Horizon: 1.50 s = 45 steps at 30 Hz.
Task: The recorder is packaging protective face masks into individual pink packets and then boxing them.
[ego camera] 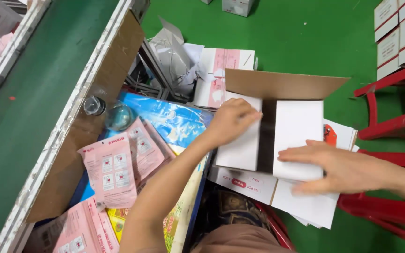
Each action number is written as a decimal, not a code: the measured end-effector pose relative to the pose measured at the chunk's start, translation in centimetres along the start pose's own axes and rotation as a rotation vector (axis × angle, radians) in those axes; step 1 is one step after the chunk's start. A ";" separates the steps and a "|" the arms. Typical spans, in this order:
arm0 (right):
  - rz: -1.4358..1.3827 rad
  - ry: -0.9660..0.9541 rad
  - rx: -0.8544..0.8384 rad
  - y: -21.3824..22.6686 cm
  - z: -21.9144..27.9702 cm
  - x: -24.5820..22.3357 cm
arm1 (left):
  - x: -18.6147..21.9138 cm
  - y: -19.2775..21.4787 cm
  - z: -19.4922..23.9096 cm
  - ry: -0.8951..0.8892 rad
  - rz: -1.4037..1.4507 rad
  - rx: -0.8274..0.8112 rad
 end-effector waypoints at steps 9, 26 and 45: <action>-0.510 0.000 1.018 -5.3 -3.3 10.1 | 2.9 5.4 2.8 0.701 0.426 0.129; -1.014 0.009 1.110 -6.5 0.3 8.4 | 2.5 2.2 0.3 0.624 0.181 -0.079; -1.491 0.162 1.062 -8.7 3.8 8.4 | 1.7 2.5 -1.1 0.581 0.116 -0.001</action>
Point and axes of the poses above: each hand's wrist, its own z-axis away from the middle knuckle, its own y-axis out of the back of the hand, x = y × z, the point moved 3 cm from there along -z, towards the middle knuckle, and after that the axes turned 15 degrees about -y, right-handed, at the moved point
